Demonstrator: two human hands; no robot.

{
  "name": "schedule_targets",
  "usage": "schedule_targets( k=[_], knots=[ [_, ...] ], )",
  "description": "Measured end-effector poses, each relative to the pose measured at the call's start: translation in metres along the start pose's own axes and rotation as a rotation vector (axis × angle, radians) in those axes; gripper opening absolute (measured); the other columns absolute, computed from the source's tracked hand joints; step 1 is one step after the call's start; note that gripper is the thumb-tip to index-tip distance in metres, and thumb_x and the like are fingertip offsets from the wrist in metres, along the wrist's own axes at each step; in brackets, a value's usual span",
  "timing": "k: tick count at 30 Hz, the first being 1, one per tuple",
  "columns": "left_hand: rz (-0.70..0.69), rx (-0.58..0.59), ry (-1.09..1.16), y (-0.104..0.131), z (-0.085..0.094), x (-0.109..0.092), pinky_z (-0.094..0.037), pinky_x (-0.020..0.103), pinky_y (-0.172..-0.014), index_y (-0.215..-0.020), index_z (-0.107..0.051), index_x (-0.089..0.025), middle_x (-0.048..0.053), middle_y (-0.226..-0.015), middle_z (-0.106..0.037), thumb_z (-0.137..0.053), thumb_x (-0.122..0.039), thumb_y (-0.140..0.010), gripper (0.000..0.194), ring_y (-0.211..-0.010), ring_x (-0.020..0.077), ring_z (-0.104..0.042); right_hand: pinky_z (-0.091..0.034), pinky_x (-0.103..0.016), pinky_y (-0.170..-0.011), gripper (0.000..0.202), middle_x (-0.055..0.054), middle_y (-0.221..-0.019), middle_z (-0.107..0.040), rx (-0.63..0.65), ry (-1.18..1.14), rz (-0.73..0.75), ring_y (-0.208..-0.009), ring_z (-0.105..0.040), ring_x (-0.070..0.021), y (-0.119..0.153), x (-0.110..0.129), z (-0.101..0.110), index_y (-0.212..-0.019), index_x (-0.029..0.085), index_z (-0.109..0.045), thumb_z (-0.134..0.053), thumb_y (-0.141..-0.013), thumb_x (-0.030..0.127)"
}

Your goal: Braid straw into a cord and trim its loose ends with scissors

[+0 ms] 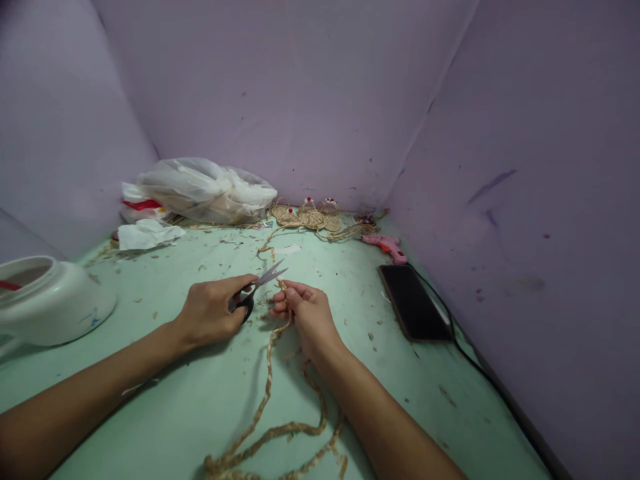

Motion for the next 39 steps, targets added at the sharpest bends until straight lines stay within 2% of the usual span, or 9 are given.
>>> schedule_targets(
  k=[5,14,19,22,24,27,29,34,39],
  knots=[
    [0.09,0.04,-0.048,-0.003,0.001,-0.002,-0.041,0.027,-0.063,-0.109,-0.054,-0.03,-0.004,-0.098,-0.067,-0.045,-0.024,-0.067,0.043,-0.082,0.0192,-0.062,-0.046,-0.018,-0.048,0.011,-0.001,-0.059,-0.064,0.037,-0.021,-0.01,-0.044,-0.055,-0.0062,-0.002,-0.003,0.002,-0.075,0.012,-0.064,-0.064,-0.064,0.015],
    [0.102,0.12,-0.103,-0.002,0.002,-0.004,-0.039,0.028,-0.061,-0.109,-0.053,-0.029,-0.001,-0.097,-0.067,-0.043,-0.022,-0.067,0.045,-0.083,0.0209,-0.06,-0.045,-0.02,-0.053,0.028,0.0,-0.062,-0.065,0.08,-0.021,0.045,-0.048,-0.056,-0.0067,0.0,-0.002,0.002,-0.078,0.013,-0.066,-0.073,-0.054,0.025],
    [0.116,0.108,-0.043,-0.002,0.002,-0.003,-0.039,0.028,-0.06,-0.107,-0.056,-0.028,0.001,-0.092,-0.067,-0.044,-0.021,-0.067,0.042,-0.081,0.0218,-0.06,-0.046,-0.021,-0.055,0.031,-0.001,-0.063,-0.066,0.063,-0.017,0.047,-0.049,-0.056,-0.0069,0.0,-0.002,0.002,-0.077,0.012,-0.066,-0.074,-0.051,0.025],
    [0.199,0.075,0.164,-0.005,0.0,0.001,-0.04,0.028,-0.06,-0.099,-0.06,-0.027,0.001,-0.082,-0.068,-0.046,-0.021,-0.066,0.036,-0.074,0.0204,-0.06,-0.047,-0.022,-0.058,0.031,-0.001,-0.065,-0.066,0.071,-0.034,0.053,-0.052,-0.057,-0.0075,0.0,-0.002,0.002,-0.078,0.012,-0.065,-0.075,-0.05,0.022],
    [0.297,0.036,0.462,-0.008,-0.001,0.004,-0.042,0.027,-0.06,-0.097,-0.06,-0.02,0.002,-0.077,-0.067,-0.051,-0.022,-0.063,0.035,-0.069,0.0184,-0.059,-0.048,-0.024,-0.06,0.032,-0.001,-0.064,-0.065,0.099,-0.066,0.042,-0.054,-0.057,-0.0086,0.001,-0.002,0.001,-0.077,0.013,-0.063,-0.076,-0.049,0.019],
    [0.47,0.029,0.957,-0.012,0.0,0.003,-0.043,0.024,-0.053,-0.096,-0.055,-0.011,0.003,-0.068,-0.064,-0.061,-0.024,-0.055,0.043,-0.057,0.0144,-0.056,-0.049,-0.028,-0.059,0.033,0.001,-0.06,-0.062,0.124,-0.097,-0.008,-0.054,-0.057,-0.0104,0.004,-0.002,-0.001,-0.073,0.015,-0.06,-0.078,-0.046,0.016],
    [0.546,0.05,1.141,-0.012,0.002,-0.001,-0.042,0.023,-0.049,-0.094,-0.053,-0.011,0.002,-0.065,-0.062,-0.066,-0.024,-0.052,0.047,-0.051,0.0115,-0.053,-0.049,-0.029,-0.058,0.034,0.002,-0.059,-0.061,0.124,-0.084,-0.03,-0.053,-0.055,-0.01,0.005,-0.003,-0.002,-0.072,0.015,-0.058,-0.078,-0.044,0.016],
    [0.543,0.118,1.291,-0.004,0.002,-0.017,-0.042,0.021,-0.05,-0.089,-0.05,-0.014,0.0,-0.065,-0.061,-0.072,-0.024,-0.049,0.047,-0.051,0.009,-0.053,-0.042,-0.021,-0.054,0.029,0.004,-0.059,-0.059,0.137,-0.008,-0.004,-0.05,-0.051,-0.0061,0.006,-0.007,-0.002,-0.069,0.014,-0.057,-0.077,-0.047,0.018],
    [0.552,0.169,1.4,0.006,-0.007,-0.035,-0.042,0.019,-0.052,-0.087,-0.049,-0.015,-0.003,-0.06,-0.059,-0.073,-0.019,-0.046,0.048,-0.056,0.0094,-0.055,-0.04,-0.021,-0.057,0.028,0.002,-0.063,-0.061,0.199,-0.067,-0.004,-0.058,-0.055,-0.009,0.009,-0.011,-0.003,-0.07,0.016,-0.057,-0.076,-0.049,0.019]
  ],
)
Point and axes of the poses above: each hand's wrist, its own y-axis away from the middle knuckle, its own z-axis out of the back of the hand, x = y × z, the point moved 1 cm from there along -y, towards the middle knuckle
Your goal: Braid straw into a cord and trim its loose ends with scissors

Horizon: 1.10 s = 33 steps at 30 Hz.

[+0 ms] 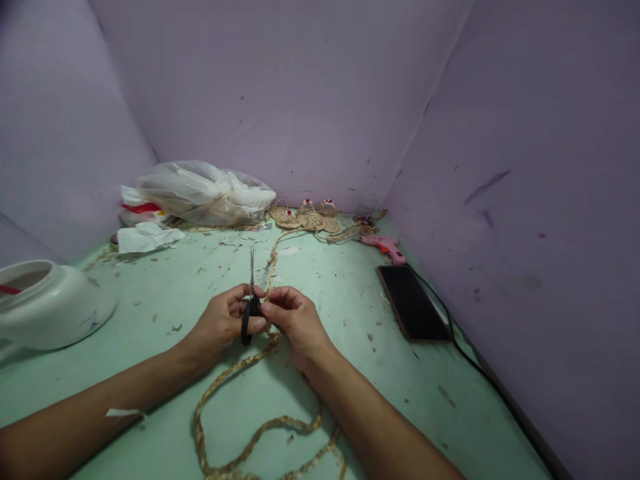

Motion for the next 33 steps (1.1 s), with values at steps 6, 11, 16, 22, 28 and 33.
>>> schedule_targets(
  k=[6,11,16,22,28,33],
  knots=[
    [0.054,-0.037,0.024,0.004,-0.011,0.005,-0.039,0.018,-0.047,-0.085,-0.047,-0.015,-0.005,-0.052,-0.057,-0.068,-0.016,-0.046,0.045,-0.048,0.0091,-0.052,-0.041,-0.023,-0.055,0.031,-0.001,-0.073,-0.064,0.032,-0.04,-0.007,-0.061,-0.056,-0.0114,0.0,-0.001,0.0,-0.075,0.017,-0.06,-0.075,-0.048,0.016],
    [0.081,-0.005,0.036,0.003,-0.01,0.005,-0.041,0.021,-0.047,-0.089,-0.046,-0.015,-0.004,-0.052,-0.058,-0.069,-0.017,-0.046,0.048,-0.046,0.0112,-0.054,-0.042,-0.024,-0.055,0.039,-0.002,-0.075,-0.064,0.015,-0.04,-0.03,-0.061,-0.057,-0.0125,-0.002,0.0,0.001,-0.083,0.016,-0.063,-0.074,-0.046,0.013],
    [0.087,0.014,0.024,0.003,-0.009,0.009,-0.04,0.021,-0.047,-0.088,-0.044,-0.016,-0.005,-0.051,-0.056,-0.066,-0.016,-0.049,0.045,-0.045,0.0107,-0.053,-0.043,-0.023,-0.058,0.036,-0.001,-0.072,-0.065,-0.01,0.001,0.033,-0.06,-0.057,-0.0108,-0.002,0.002,0.002,-0.083,0.016,-0.064,-0.074,-0.048,0.015],
    [-0.145,0.092,-0.468,-0.003,0.012,-0.003,-0.038,0.021,-0.049,-0.095,-0.048,-0.017,-0.003,-0.06,-0.056,-0.057,-0.023,-0.062,0.034,-0.052,0.0107,-0.052,-0.042,-0.022,-0.06,0.03,0.0,-0.062,-0.064,-0.114,0.032,0.065,-0.055,-0.054,-0.0076,-0.002,0.012,0.002,-0.073,0.013,-0.067,-0.076,-0.044,0.013],
    [-0.601,0.03,-1.248,-0.005,0.031,-0.017,-0.04,0.026,-0.069,-0.107,-0.053,-0.021,0.003,-0.086,-0.064,-0.048,-0.022,-0.066,0.042,-0.077,0.0163,-0.057,-0.045,-0.025,-0.06,0.021,0.0,-0.056,-0.063,-0.212,0.012,0.004,-0.053,-0.056,-0.0095,-0.001,0.02,0.003,-0.058,0.013,-0.065,-0.076,-0.04,0.012],
    [-0.642,0.036,-1.508,-0.005,0.029,-0.013,-0.042,0.031,-0.067,-0.118,-0.048,-0.019,0.006,-0.087,-0.063,-0.047,-0.026,-0.067,0.051,-0.077,0.0219,-0.058,-0.042,-0.023,-0.057,0.017,0.0,-0.056,-0.064,-0.148,0.076,0.026,-0.05,-0.052,-0.0081,0.0,0.02,0.001,-0.058,0.014,-0.067,-0.074,-0.043,0.013]
  ],
)
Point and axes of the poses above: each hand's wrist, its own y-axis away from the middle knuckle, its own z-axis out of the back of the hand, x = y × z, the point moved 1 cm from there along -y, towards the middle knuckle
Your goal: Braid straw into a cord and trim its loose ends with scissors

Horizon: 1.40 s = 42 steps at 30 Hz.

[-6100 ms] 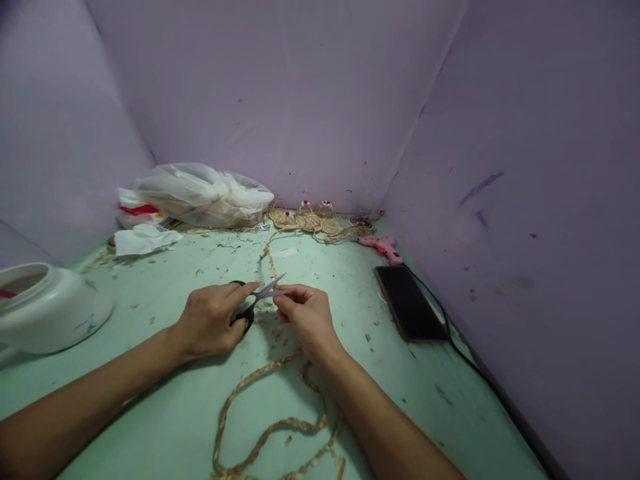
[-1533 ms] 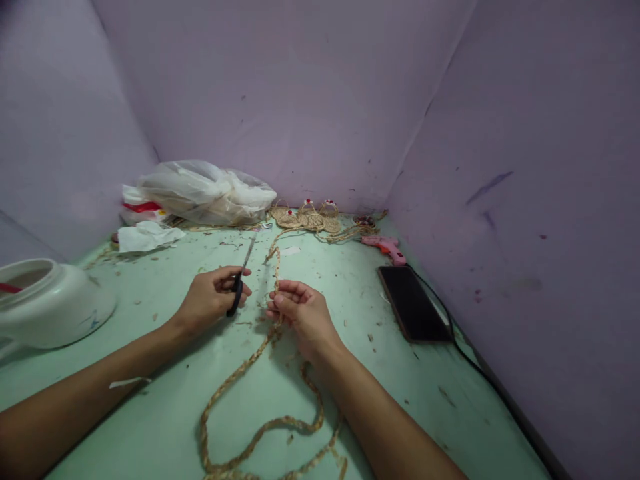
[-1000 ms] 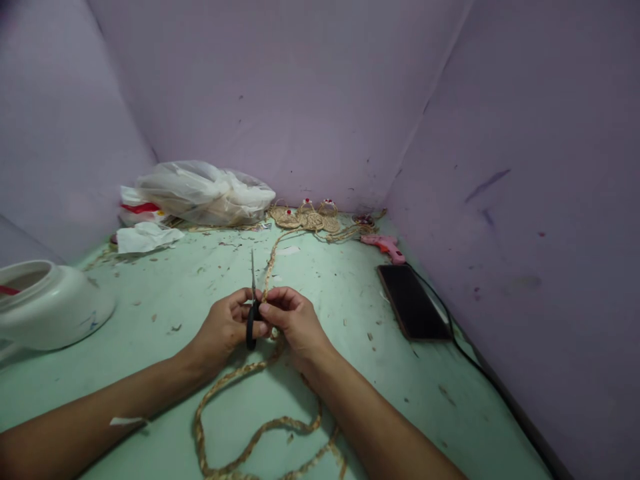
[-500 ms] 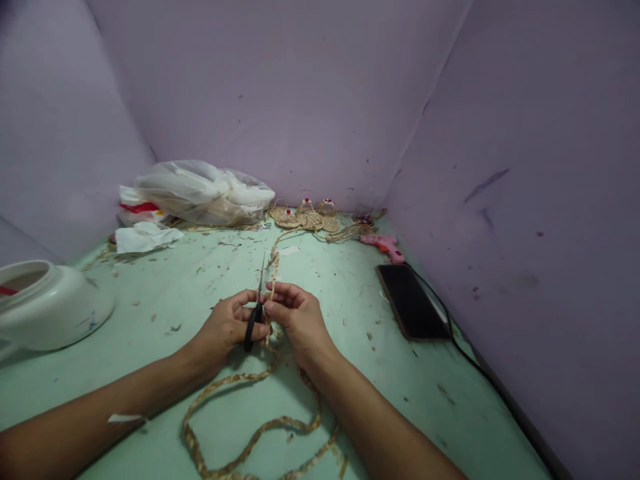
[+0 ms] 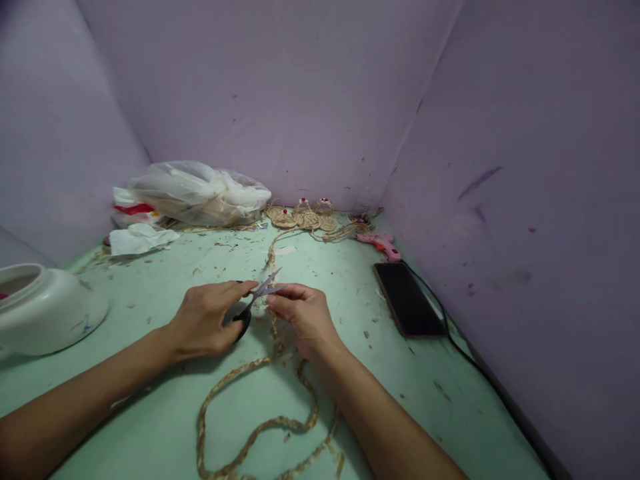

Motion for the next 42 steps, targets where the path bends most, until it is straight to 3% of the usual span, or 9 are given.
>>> schedule_targets(
  k=[7,13,20,36,39,42],
  knots=[
    [-0.039,0.029,-0.055,0.0,0.001,0.0,-0.044,0.032,-0.063,-0.122,-0.045,-0.016,0.006,-0.087,-0.063,-0.045,-0.024,-0.068,0.054,-0.076,0.0226,-0.06,-0.039,-0.024,-0.058,0.016,-0.001,-0.059,-0.066,0.009,0.067,0.038,-0.054,-0.052,-0.0095,-0.001,-0.002,0.0,-0.062,0.015,-0.07,-0.071,-0.047,0.014],
    [-0.047,0.042,-0.091,0.001,-0.002,0.002,-0.044,0.032,-0.063,-0.123,-0.042,-0.016,0.007,-0.088,-0.064,-0.043,-0.023,-0.068,0.055,-0.077,0.0228,-0.06,-0.038,-0.023,-0.054,0.011,0.002,-0.049,-0.06,0.013,0.077,0.041,-0.047,-0.046,-0.007,-0.001,-0.003,0.0,-0.059,0.015,-0.069,-0.069,-0.049,0.014],
    [-0.078,0.033,-0.118,-0.002,0.001,0.004,-0.045,0.033,-0.065,-0.122,-0.042,-0.016,0.007,-0.088,-0.062,-0.044,-0.022,-0.067,0.056,-0.078,0.0231,-0.059,-0.038,-0.023,-0.054,0.022,0.0,-0.056,-0.065,0.002,0.075,-0.003,-0.048,-0.05,-0.0077,-0.001,-0.003,0.002,-0.067,0.014,-0.071,-0.071,-0.045,0.013],
    [-0.084,0.091,0.03,-0.002,-0.003,0.007,-0.043,0.025,-0.062,-0.113,-0.048,-0.021,0.003,-0.085,-0.065,-0.041,-0.01,-0.065,0.049,-0.073,0.0168,-0.06,-0.035,-0.021,-0.051,0.011,0.002,-0.051,-0.06,0.031,0.13,0.033,-0.048,-0.047,-0.0067,-0.001,-0.003,0.002,-0.059,0.013,-0.068,-0.069,-0.048,0.014],
    [-0.042,0.043,0.144,-0.004,-0.002,0.008,-0.04,0.022,-0.058,-0.103,-0.054,-0.022,-0.001,-0.077,-0.065,-0.041,-0.01,-0.066,0.042,-0.065,0.0133,-0.058,-0.035,-0.022,-0.051,0.014,0.003,-0.05,-0.058,0.016,0.092,0.018,-0.046,-0.045,-0.0061,-0.001,-0.003,0.001,-0.06,0.013,-0.067,-0.07,-0.046,0.014],
    [0.064,-0.078,0.274,-0.006,-0.001,0.012,-0.04,0.019,-0.058,-0.099,-0.056,-0.023,-0.003,-0.074,-0.064,-0.043,-0.013,-0.067,0.036,-0.06,0.0102,-0.056,-0.037,-0.023,-0.052,0.027,0.004,-0.053,-0.056,0.011,0.036,0.007,-0.048,-0.046,-0.0063,-0.001,-0.003,0.0,-0.071,0.014,-0.067,-0.07,-0.045,0.012]
  ],
)
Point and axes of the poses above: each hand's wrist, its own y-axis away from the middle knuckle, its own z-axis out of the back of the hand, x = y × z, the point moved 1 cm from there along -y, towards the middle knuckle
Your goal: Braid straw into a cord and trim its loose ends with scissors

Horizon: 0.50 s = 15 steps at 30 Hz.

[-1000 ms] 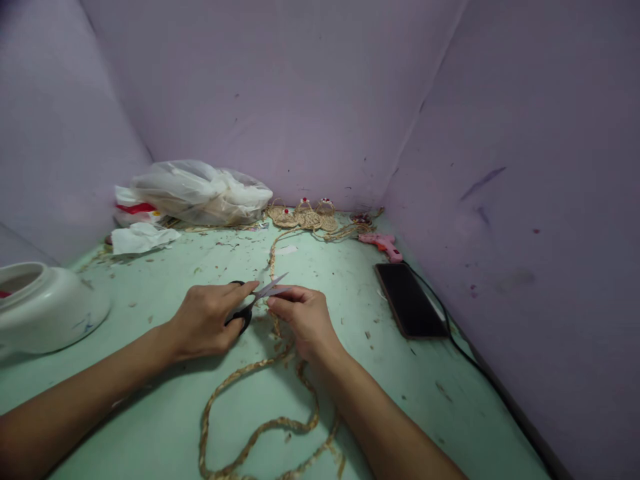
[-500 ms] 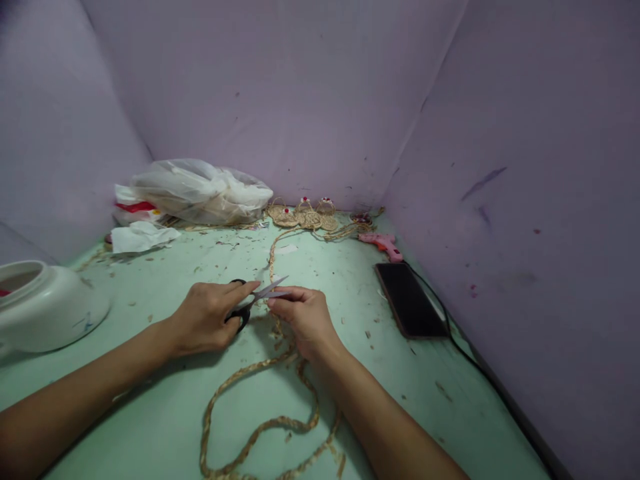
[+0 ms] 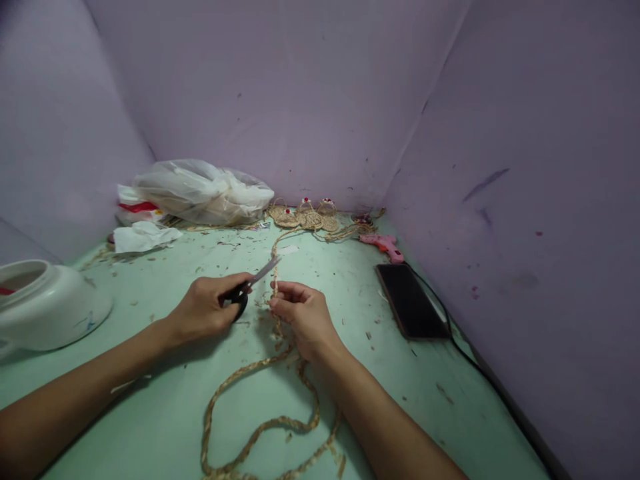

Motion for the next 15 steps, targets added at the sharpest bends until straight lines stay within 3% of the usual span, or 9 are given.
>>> schedule_targets(
  k=[4,9,15],
  knots=[
    [0.071,-0.079,-0.019,-0.0015,0.0002,0.0036,-0.041,0.02,-0.062,-0.102,-0.057,-0.024,-0.004,-0.081,-0.066,-0.047,-0.018,-0.067,0.037,-0.066,0.0112,-0.058,-0.039,-0.024,-0.052,0.036,0.004,-0.062,-0.058,0.002,0.007,0.026,-0.052,-0.048,-0.0073,-0.0007,-0.0019,0.0004,-0.082,0.016,-0.067,-0.067,-0.046,0.011],
    [0.062,-0.019,-0.168,0.0007,-0.0042,0.0036,-0.043,0.024,-0.066,-0.11,-0.055,-0.025,-0.001,-0.095,-0.067,-0.047,-0.023,-0.068,0.043,-0.078,0.0161,-0.061,-0.034,-0.02,-0.048,0.034,-0.002,-0.078,-0.065,-0.009,0.094,0.023,-0.058,-0.049,-0.0084,-0.0017,-0.0031,0.0028,-0.082,0.017,-0.068,-0.065,-0.049,0.012],
    [0.029,-0.006,-0.249,0.0031,-0.0058,0.0042,-0.044,0.028,-0.068,-0.113,-0.051,-0.024,0.0,-0.099,-0.066,-0.046,-0.024,-0.069,0.045,-0.081,0.0179,-0.061,-0.028,-0.019,-0.045,0.028,-0.004,-0.075,-0.066,-0.097,0.146,0.019,-0.06,-0.05,-0.0099,-0.0002,-0.001,0.002,-0.081,0.017,-0.069,-0.068,-0.057,0.03]
  ],
)
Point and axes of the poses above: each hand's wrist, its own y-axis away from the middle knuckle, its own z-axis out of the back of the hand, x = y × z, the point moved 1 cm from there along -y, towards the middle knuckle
